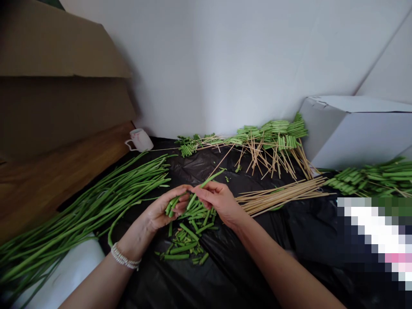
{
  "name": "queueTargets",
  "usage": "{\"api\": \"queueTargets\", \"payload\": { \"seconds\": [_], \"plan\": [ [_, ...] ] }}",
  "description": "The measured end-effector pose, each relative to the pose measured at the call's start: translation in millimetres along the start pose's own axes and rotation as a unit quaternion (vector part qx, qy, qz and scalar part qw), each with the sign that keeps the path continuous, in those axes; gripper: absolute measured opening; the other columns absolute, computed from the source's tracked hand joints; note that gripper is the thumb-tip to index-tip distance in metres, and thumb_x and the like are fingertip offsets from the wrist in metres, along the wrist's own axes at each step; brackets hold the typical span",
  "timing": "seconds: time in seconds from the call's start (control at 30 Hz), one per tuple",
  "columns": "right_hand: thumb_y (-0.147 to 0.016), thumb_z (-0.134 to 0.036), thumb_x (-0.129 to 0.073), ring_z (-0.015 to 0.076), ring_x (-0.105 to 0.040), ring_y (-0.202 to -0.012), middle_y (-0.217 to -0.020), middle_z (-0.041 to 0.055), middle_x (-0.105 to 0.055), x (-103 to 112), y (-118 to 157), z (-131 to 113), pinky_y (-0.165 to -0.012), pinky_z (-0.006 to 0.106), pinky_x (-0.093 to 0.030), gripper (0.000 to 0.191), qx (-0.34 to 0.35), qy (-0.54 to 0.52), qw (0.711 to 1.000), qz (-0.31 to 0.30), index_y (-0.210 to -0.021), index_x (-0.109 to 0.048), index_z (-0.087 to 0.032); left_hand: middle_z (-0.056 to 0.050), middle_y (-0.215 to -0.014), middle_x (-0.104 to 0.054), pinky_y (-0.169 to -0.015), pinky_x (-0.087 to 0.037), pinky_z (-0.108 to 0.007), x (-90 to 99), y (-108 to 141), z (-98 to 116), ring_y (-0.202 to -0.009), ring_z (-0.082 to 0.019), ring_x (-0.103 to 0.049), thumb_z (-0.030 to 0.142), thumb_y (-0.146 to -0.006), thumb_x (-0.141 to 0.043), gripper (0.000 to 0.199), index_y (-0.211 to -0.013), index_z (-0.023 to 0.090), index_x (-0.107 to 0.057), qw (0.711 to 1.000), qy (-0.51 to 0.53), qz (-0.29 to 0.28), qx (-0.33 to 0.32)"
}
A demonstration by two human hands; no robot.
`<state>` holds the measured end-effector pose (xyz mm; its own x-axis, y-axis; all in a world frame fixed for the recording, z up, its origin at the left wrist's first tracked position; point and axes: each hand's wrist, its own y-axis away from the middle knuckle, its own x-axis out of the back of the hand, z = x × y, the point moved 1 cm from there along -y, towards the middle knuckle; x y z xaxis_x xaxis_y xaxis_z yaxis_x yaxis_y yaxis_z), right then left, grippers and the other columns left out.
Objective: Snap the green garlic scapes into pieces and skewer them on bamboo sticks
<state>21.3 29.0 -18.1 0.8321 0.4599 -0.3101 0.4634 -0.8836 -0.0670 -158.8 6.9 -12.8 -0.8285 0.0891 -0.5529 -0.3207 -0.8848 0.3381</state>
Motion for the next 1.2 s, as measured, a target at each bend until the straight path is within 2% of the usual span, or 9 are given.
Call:
{"api": "queueTargets", "payload": {
  "seconds": [0.13, 0.23, 0.33, 0.47, 0.6, 0.77, 0.97, 1.07, 1.2],
  "plan": [
    [-0.077, -0.041, -0.073, 0.0072, -0.039, -0.051, -0.055, -0.0051, -0.050, -2, 1, 3, -0.049, 0.023, -0.028, 0.024, 0.012, 0.060, 0.998, -0.013, -0.084, -0.075, -0.018, 0.005, -0.059, -0.048, -0.040, -0.025, -0.014, -5.1, 3, -6, -0.043, -0.002, -0.040, 0.034, -0.070, -0.080, 0.031, -0.084, 0.011, -0.064, 0.992, -0.123, -0.029, -0.016],
    [-0.077, -0.039, -0.073, 0.0070, -0.040, -0.051, -0.056, -0.0048, -0.052, -1, 1, 3, -0.050, 0.023, -0.028, 0.022, 0.009, 0.067, 0.998, -0.014, -0.083, -0.074, -0.018, 0.005, -0.058, -0.048, -0.040, -0.025, -0.015, -6.8, 5, -7, -0.043, -0.002, -0.039, 0.035, -0.067, -0.082, 0.032, -0.082, 0.012, -0.065, 0.985, -0.166, -0.039, -0.012],
    [-0.075, -0.038, -0.074, 0.0062, -0.040, -0.050, -0.056, -0.0056, -0.052, 4, -1, 0, -0.049, 0.022, -0.028, 0.022, 0.000, 0.006, 1.000, 0.013, -0.086, -0.074, -0.019, 0.006, -0.055, -0.046, -0.040, -0.023, -0.016, -8.2, 7, -4, -0.042, -0.002, -0.038, 0.034, -0.070, -0.080, 0.027, -0.079, 0.012, -0.067, 0.980, -0.192, -0.050, 0.001],
    [-0.072, -0.039, -0.078, 0.0056, -0.043, -0.051, -0.061, -0.0038, -0.058, 9, -3, -3, -0.049, 0.021, -0.028, 0.023, -0.008, -0.041, 0.998, 0.055, -0.081, -0.073, -0.018, 0.000, -0.065, -0.058, -0.040, -0.022, -0.018, -10.9, 9, -2, -0.043, -0.002, -0.038, 0.034, -0.075, -0.074, 0.025, -0.080, 0.010, -0.070, 0.977, -0.202, -0.068, 0.023],
    [-0.073, -0.041, -0.077, 0.0071, -0.047, -0.052, -0.062, -0.0015, -0.062, 5, -2, -2, -0.051, 0.022, -0.032, 0.025, -0.024, -0.007, 0.999, 0.025, -0.080, -0.072, -0.018, -0.001, -0.070, -0.062, -0.040, -0.020, -0.019, -12.1, 9, -2, -0.041, -0.001, -0.035, 0.034, -0.077, -0.071, 0.026, -0.090, 0.011, -0.070, 0.979, -0.185, -0.078, 0.027],
    [-0.075, -0.042, -0.074, 0.0080, -0.048, -0.054, -0.064, 0.0001, -0.065, 1, 0, -2, -0.052, 0.022, -0.034, 0.025, -0.019, 0.026, 0.999, 0.015, -0.082, -0.071, -0.018, 0.002, -0.063, -0.059, -0.039, -0.019, -0.019, -11.5, 7, -3, -0.040, -0.002, -0.035, 0.028, -0.074, -0.070, 0.018, -0.083, 0.012, -0.068, 0.979, -0.201, -0.041, 0.014],
    [-0.075, -0.041, -0.074, 0.0076, -0.046, -0.051, -0.064, -0.0003, -0.065, 3, -1, -4, -0.050, 0.022, -0.034, 0.025, 0.001, 0.031, 0.999, 0.012, -0.082, -0.070, -0.017, 0.004, -0.057, -0.057, -0.043, -0.027, -0.018, -16.5, 6, -5, -0.044, -0.005, -0.043, 0.019, -0.067, -0.067, 0.018, -0.084, 0.015, -0.066, 0.980, -0.200, 0.005, -0.011],
    [-0.075, -0.039, -0.074, 0.0077, -0.047, -0.052, -0.065, -0.0010, -0.065, 3, 0, -4, -0.050, 0.022, -0.035, 0.023, 0.020, 0.044, 0.999, -0.004, -0.082, -0.069, -0.018, 0.004, -0.057, -0.057, -0.045, -0.030, -0.018, -18.2, 5, -7, -0.047, -0.006, -0.045, 0.019, -0.065, -0.066, 0.018, -0.083, 0.015, -0.065, 0.977, -0.209, 0.017, -0.030],
    [-0.076, -0.035, -0.072, 0.0086, -0.050, -0.056, -0.068, -0.0016, -0.064, -1, 2, -6, -0.052, 0.022, -0.038, 0.018, 0.032, 0.093, 0.995, -0.020, -0.084, -0.070, -0.019, 0.004, -0.057, -0.056, -0.045, -0.030, -0.019, -15.5, 3, -9, -0.046, -0.006, -0.044, 0.020, -0.067, -0.064, 0.008, -0.074, 0.016, -0.063, 0.972, -0.226, 0.032, -0.049]
  ]
}}
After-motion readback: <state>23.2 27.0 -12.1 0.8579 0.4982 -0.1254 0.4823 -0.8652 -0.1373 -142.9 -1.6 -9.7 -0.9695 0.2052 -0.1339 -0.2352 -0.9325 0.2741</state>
